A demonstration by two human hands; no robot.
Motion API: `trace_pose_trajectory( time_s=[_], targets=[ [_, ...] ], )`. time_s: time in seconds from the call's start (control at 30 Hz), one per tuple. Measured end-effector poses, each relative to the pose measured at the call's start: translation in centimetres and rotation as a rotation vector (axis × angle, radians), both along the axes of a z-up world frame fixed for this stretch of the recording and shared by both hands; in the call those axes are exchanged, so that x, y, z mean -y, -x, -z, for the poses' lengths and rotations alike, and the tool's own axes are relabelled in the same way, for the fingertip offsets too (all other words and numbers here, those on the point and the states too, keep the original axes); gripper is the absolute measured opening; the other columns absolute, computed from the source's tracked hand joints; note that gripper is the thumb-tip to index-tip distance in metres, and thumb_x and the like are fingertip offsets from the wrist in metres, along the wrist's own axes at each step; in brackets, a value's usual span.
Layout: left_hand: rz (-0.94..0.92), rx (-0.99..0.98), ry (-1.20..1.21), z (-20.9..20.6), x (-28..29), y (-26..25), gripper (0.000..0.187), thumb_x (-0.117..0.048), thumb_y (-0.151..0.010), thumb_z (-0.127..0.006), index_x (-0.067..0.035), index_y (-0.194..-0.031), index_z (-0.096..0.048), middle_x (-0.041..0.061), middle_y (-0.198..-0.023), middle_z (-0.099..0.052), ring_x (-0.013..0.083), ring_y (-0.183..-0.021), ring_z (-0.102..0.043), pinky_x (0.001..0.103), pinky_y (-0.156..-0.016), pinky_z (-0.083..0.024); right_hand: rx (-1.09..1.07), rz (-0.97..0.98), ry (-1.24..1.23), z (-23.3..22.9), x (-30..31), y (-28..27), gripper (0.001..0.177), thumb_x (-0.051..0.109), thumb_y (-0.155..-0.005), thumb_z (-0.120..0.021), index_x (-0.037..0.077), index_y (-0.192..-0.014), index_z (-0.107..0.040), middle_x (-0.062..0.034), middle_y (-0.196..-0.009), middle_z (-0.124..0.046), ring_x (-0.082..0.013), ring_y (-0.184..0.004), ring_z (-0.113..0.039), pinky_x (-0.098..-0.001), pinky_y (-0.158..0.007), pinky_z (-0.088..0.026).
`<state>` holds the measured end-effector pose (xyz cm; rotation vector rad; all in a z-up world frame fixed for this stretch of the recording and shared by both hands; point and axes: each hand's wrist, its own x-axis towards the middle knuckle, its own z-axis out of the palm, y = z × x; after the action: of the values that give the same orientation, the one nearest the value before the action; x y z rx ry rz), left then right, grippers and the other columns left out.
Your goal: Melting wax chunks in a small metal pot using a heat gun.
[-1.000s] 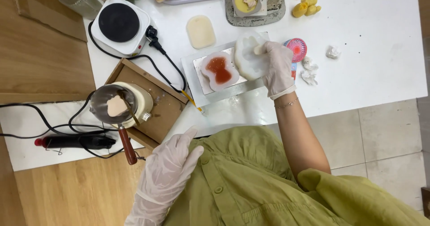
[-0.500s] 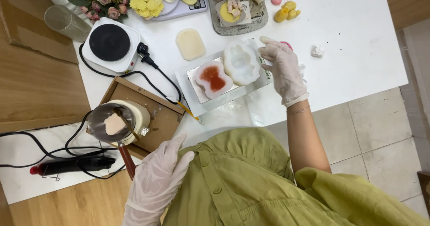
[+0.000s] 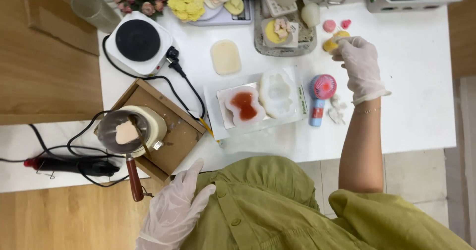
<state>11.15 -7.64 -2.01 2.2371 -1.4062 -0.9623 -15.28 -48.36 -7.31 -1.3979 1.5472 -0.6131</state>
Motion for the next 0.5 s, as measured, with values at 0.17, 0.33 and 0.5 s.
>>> trace_pose_trajectory(
  time_s=[0.17,0.33,0.5],
  targets=[
    [-0.114,-0.069,-0.251,0.0,0.3,1.4,0.071,-0.05,-0.091,-0.057,-0.02,-0.154,-0.042,0.013,-0.129,-0.061,0.0329,-0.106,-0.065,0.043,-0.09,-0.052,-0.304,-0.342,-0.063,-4.5,-0.7,-8.2,0.039,0.035,-0.095,-0.067,0.0,-0.111,-0.074,-0.0108,-0.097,-0.077,-0.0132,-0.083,-0.07,-0.0273,-0.079,-0.051],
    [-0.269,-0.169,-0.25,1.5,-1.1,3.9,0.071,-0.048,-0.088,-0.059,-0.023,-0.153,-0.044,0.01,-0.123,-0.065,0.026,-0.104,-0.068,0.039,-0.089,-0.054,-0.501,-0.955,0.196,-3.7,2.0,-18.3,0.067,0.042,-0.089,-0.07,0.012,-0.146,-0.054,-0.0206,-0.109,-0.073,-0.0342,-0.101,-0.069,-0.0419,-0.094,-0.051],
    [-0.411,-0.129,-0.122,1.0,-2.2,5.8,0.066,-0.045,-0.089,-0.063,-0.018,-0.149,-0.049,0.011,-0.118,-0.067,0.0284,-0.101,-0.068,0.041,-0.085,-0.055,-0.23,-1.143,0.684,5.2,9.5,-27.8,0.075,0.029,-0.086,-0.086,0.001,-0.144,-0.048,-0.0285,-0.12,-0.061,-0.0431,-0.107,-0.062,-0.0469,-0.093,-0.051]
  ],
)
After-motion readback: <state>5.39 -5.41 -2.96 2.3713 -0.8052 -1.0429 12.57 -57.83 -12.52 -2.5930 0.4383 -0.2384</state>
